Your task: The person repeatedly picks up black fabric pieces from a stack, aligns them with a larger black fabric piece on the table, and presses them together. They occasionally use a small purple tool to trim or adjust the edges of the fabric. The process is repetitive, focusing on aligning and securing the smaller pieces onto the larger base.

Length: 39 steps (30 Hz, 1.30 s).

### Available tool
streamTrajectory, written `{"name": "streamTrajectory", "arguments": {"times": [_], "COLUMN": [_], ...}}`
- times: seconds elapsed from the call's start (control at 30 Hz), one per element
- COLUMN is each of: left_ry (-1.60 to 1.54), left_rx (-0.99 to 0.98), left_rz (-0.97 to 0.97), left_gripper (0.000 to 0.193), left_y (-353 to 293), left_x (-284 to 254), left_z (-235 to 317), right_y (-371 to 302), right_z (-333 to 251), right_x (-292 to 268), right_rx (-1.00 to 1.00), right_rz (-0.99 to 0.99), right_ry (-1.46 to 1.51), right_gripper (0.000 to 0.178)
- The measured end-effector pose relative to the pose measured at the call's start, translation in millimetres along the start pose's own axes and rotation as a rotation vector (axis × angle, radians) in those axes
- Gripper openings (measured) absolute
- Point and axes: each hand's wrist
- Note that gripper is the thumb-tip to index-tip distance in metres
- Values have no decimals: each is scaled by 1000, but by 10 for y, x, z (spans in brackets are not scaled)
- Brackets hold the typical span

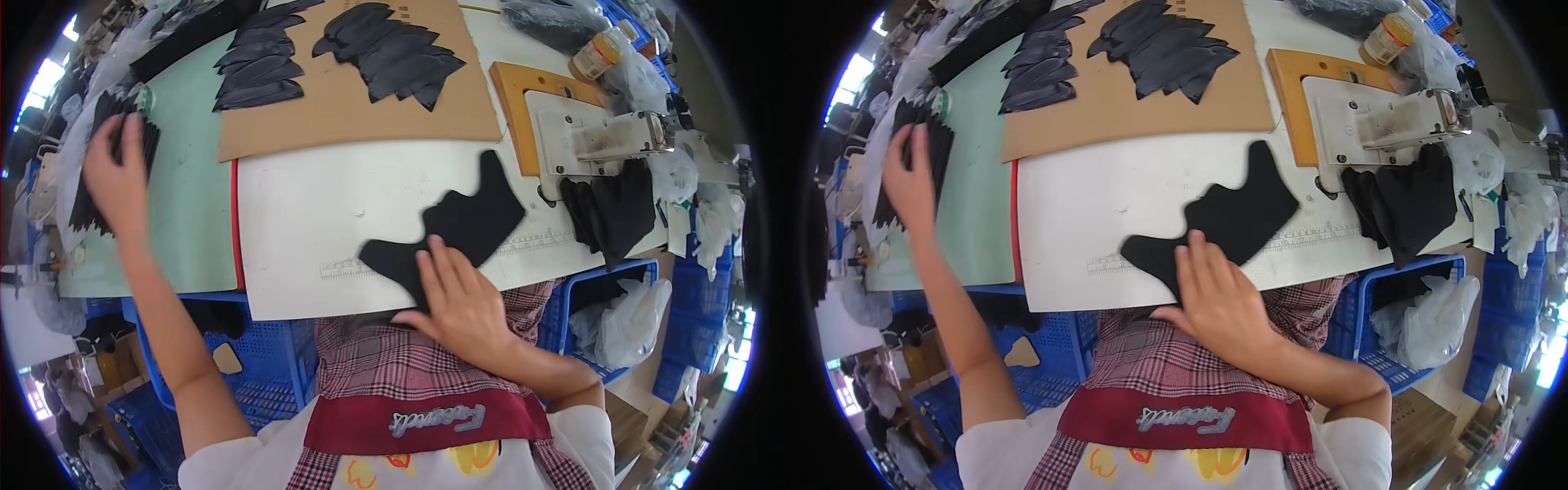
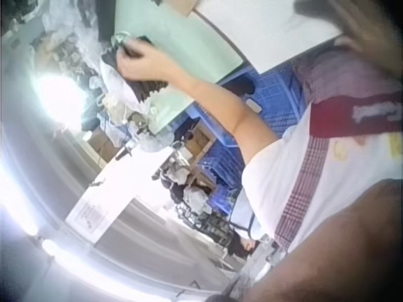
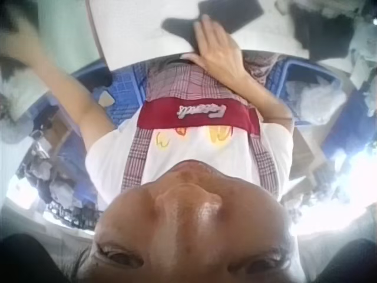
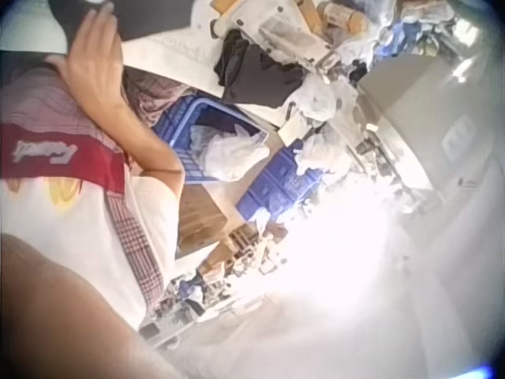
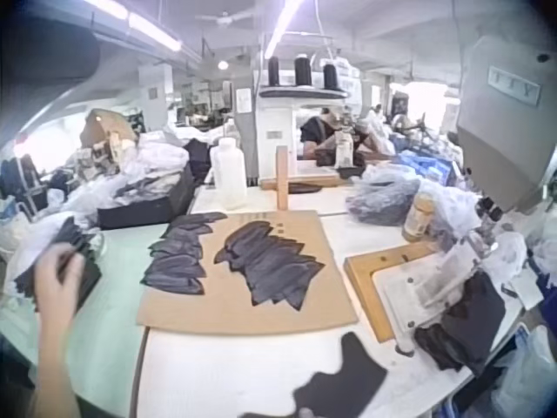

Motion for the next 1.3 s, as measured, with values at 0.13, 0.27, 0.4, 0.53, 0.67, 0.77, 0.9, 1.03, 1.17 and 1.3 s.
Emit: {"name": "streamTrajectory", "arguments": {"times": [0.13,0.27,0.4,0.53,0.67,0.77,0.9,1.03,1.17,1.3], "left_ry": [-501,-480,-484,-549,-557,-651,-851,-792,-765,-782], "left_rx": [146,220,99,82,33,30,-95,-49,45,183], "left_rz": [-348,-418,-494,-472,-455,-356,-166,-367,-462,-440], "left_gripper": [26,18,14,11,11,12,15,15,17,15], "left_y": [-581,-672,-646,-730,-651,-597,-533,-514,-571,-567], "left_x": [459,777,880,946,988,1208,1469,1555,1507,1465], "left_z": [1177,1826,1945,1879,1916,2080,2235,2182,2076,2035], "right_y": [630,1460,1972,2101,2199,2239,2253,2223,2268,2320], "right_z": [301,924,1007,1038,1264,1589,1667,1674,1822,2415], "right_x": [37,397,655,838,691,617,673,721,720,436], "right_rx": [-83,-219,-299,-127,367,591,621,516,546,739], "right_rz": [322,530,327,338,344,300,181,209,238,277], "right_ry": [139,-112,-306,-100,646,832,943,821,772,890], "right_gripper": [46,18,28,16,8,9,11,12,12,11]}}
Point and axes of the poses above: each hand's wrist, its own y-axis towards the middle knuckle, its own x-axis out of the palm, z = x × y, and after that the axes turned 9 degrees about z, right-handed
